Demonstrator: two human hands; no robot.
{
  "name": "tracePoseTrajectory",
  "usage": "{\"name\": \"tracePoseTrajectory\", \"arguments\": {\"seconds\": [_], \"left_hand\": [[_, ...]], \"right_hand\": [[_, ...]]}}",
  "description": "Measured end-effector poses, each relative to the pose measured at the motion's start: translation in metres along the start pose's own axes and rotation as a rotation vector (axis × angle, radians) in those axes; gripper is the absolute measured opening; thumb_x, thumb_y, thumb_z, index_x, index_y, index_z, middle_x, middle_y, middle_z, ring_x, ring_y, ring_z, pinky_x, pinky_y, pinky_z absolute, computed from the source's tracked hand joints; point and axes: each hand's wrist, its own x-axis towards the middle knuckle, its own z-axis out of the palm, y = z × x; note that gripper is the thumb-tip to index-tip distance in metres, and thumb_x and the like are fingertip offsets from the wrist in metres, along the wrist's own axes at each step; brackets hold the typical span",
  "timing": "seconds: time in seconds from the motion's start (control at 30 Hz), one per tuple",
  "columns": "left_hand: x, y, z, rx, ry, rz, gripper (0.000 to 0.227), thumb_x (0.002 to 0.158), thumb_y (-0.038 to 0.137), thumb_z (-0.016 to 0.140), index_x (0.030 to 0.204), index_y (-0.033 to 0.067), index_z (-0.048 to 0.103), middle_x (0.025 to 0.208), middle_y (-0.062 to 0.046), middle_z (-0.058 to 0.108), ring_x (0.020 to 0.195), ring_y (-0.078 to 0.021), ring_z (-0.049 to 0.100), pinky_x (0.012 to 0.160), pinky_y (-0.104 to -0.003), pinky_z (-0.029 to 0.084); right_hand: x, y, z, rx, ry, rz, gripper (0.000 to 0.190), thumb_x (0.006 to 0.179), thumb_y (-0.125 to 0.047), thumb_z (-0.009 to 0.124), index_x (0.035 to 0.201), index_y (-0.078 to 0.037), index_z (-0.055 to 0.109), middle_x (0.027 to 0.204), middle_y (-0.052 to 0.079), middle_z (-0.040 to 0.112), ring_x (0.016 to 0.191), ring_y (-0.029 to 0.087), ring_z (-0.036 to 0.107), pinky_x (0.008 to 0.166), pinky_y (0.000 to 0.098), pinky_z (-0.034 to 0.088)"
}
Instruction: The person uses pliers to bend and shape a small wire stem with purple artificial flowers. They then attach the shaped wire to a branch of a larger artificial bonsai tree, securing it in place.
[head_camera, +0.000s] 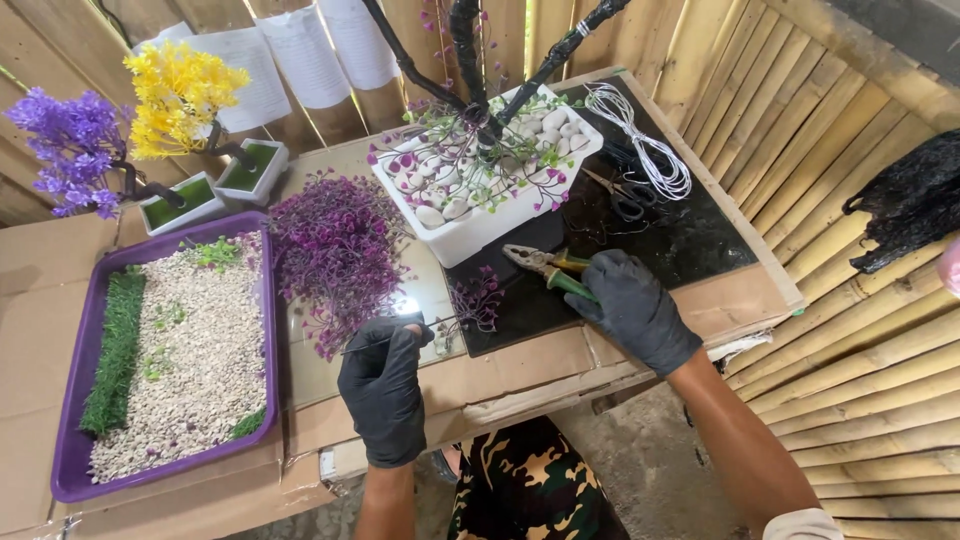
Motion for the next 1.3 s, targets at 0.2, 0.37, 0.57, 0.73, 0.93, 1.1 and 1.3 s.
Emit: {"name": "tracePoseTrajectory", "arguments": {"seconds": [0.2, 0.37, 0.57, 0.73, 0.93, 1.1, 1.3], "left_hand": [[0.015, 0.008, 0.017, 0.064, -0.154, 0.002, 0.003, 0.095, 0.009, 0.072, 0.092, 0.008, 0.071, 0.085, -0.004, 0.074, 0.082, -0.0168, 0.07, 0.079, -0.033, 0.062], [0.026, 0.03, 0.051, 0.184, -0.2, -0.109, 0.008, 0.087, 0.011, 0.084, 0.082, 0.0086, 0.079, 0.074, -0.009, 0.079, 0.074, -0.0141, 0.067, 0.081, -0.034, 0.059], [0.027, 0.019, 0.065, 0.195, -0.328, -0.142, 0.007, 0.088, 0.013, 0.083, 0.085, 0.0084, 0.08, 0.078, -0.01, 0.081, 0.075, -0.017, 0.073, 0.081, -0.037, 0.062], [0.019, -0.008, 0.068, 0.237, -0.435, 0.069, 0.005, 0.092, 0.012, 0.077, 0.089, 0.0082, 0.077, 0.083, -0.01, 0.079, 0.075, -0.0212, 0.075, 0.074, -0.037, 0.061], [0.049, 0.041, 0.053, 0.202, -0.633, 0.251, 0.006, 0.095, 0.013, 0.073, 0.094, 0.0066, 0.073, 0.085, -0.006, 0.074, 0.068, -0.018, 0.068, 0.062, -0.034, 0.056], [0.09, 0.09, 0.047, 0.351, -0.759, 0.498, 0.006, 0.095, 0.007, 0.074, 0.101, 0.0059, 0.074, 0.091, -0.007, 0.074, 0.074, -0.0202, 0.069, 0.065, -0.034, 0.056], [0.125, 0.152, 0.057, 0.471, -0.731, 0.765, 0.01, 0.095, 0.004, 0.076, 0.104, 0.0074, 0.072, 0.096, -0.008, 0.076, 0.084, -0.023, 0.074, 0.079, -0.036, 0.059]], "right_hand": [[0.017, -0.005, -0.009, 0.091, -0.091, 0.014, 0.051, 0.104, -0.05, 0.051, 0.088, -0.004, 0.064, 0.09, 0.011, 0.057, 0.091, 0.031, 0.059, 0.077, 0.045, 0.05], [0.021, 0.014, 0.003, -0.13, 0.11, -0.113, 0.039, 0.095, -0.06, 0.062, 0.09, -0.021, 0.067, 0.092, 0.002, 0.065, 0.101, 0.029, 0.066, 0.086, 0.0444, 0.052], [0.022, -0.03, -0.036, 0.571, 0.252, 0.035, 0.03, 0.089, -0.035, 0.08, 0.108, -0.012, 0.074, 0.104, 0.007, 0.072, 0.108, 0.036, 0.069, 0.091, 0.0458, 0.056], [0.03, -0.072, -0.069, 0.774, 0.159, 0.006, 0.019, 0.094, -0.023, 0.071, 0.105, -0.008, 0.071, 0.092, 0.008, 0.07, 0.088, 0.031, 0.067, 0.08, 0.0425, 0.054], [0.041, -0.065, -0.085, 0.709, 0.216, -0.096, 0.013, 0.098, -0.016, 0.066, 0.101, -0.003, 0.071, 0.085, 0.009, 0.069, 0.076, 0.026, 0.066, 0.071, 0.0406, 0.054], [0.065, -0.06, -0.125, 0.585, 0.354, -0.153, 0.013, 0.097, -0.016, 0.065, 0.103, -0.006, 0.071, 0.085, 0.004, 0.071, 0.075, 0.018, 0.066, 0.068, 0.0318, 0.056], [0.111, -0.071, -0.18, 0.472, 0.573, -0.2, 0.007, 0.097, 0.001, 0.07, 0.103, 0.004, 0.067, 0.09, 0.017, 0.068, 0.085, 0.033, 0.066, 0.079, 0.0442, 0.058]]}}
